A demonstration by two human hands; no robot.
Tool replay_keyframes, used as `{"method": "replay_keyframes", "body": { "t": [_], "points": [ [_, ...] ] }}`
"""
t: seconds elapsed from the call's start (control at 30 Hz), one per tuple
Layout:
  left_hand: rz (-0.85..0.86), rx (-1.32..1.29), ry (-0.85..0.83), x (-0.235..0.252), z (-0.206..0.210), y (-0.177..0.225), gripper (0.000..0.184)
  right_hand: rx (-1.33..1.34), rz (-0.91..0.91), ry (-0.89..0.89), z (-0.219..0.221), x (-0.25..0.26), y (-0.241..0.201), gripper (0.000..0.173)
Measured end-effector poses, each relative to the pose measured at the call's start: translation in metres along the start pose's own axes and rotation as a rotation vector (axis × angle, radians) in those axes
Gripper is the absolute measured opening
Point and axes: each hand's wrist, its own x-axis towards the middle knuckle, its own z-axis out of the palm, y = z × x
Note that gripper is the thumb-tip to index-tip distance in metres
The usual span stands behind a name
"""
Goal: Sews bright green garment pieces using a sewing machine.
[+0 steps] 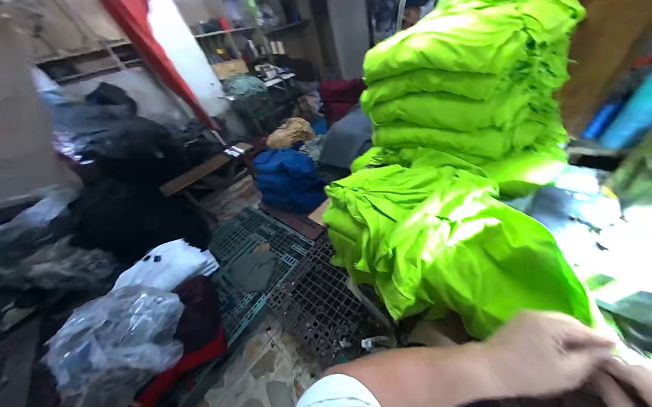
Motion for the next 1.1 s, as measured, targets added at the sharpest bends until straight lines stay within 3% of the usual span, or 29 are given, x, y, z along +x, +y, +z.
{"method": "replay_keyframes", "body": {
  "t": [0.07,0.13,0.2,0.33,0.47,0.57,0.63,0.7,0.77,0.8,0.9,1.03,1.1],
  "points": [
    [-0.1,0.004,0.012,0.001,-0.015,0.011,0.021,0.007,0.029,-0.009,0.002,-0.004,-0.003,0.03],
    [-0.192,-0.175,-0.016,0.003,-0.025,0.012,0.027,-0.021,0.17,0.011,0.003,-0.012,0.017,0.04],
    [-0.283,-0.364,-0.06,0.005,-0.032,0.008,0.036,0.042,0.301,-0.026,-0.009,-0.015,0.031,0.039],
    [-0.342,-0.665,-0.133,0.005,-0.028,0.01,0.047,0.042,-0.018,0.25,-0.015,-0.01,0.03,0.027],
    [-0.37,-0.786,-0.182,0.01,-0.011,0.015,0.055,-0.025,-0.274,0.296,-0.004,0.006,0.028,0.026],
    [-0.356,-0.736,-0.216,0.01,-0.011,0.016,0.06,0.041,-0.317,0.355,-0.001,0.011,0.032,0.021],
    [-0.283,-0.554,-0.248,0.008,-0.018,0.016,0.063,0.146,-0.191,0.35,-0.003,0.01,0.034,0.021],
    [-0.161,-0.323,-0.263,0.005,-0.026,0.015,0.065,0.234,-0.045,0.233,-0.003,0.011,0.038,0.028],
    [-0.045,-0.185,-0.201,0.003,-0.027,0.01,0.066,0.279,0.014,0.132,0.003,0.011,0.04,0.015],
    [0.003,-0.142,-0.145,0.002,-0.025,0.005,0.068,0.299,0.002,0.122,0.006,0.011,0.038,0.017],
    [0.021,-0.125,0.015,-0.001,-0.012,-0.005,0.045,0.389,-0.003,0.182,0.011,0.015,0.023,0.026],
    [0.021,-0.215,0.076,0.0,-0.011,-0.008,0.011,0.413,0.0,0.223,0.02,0.022,0.011,0.019],
    [-0.104,-0.389,0.121,0.002,-0.023,-0.009,0.008,0.531,0.073,0.178,0.017,0.024,0.006,0.018]
  ]
}}
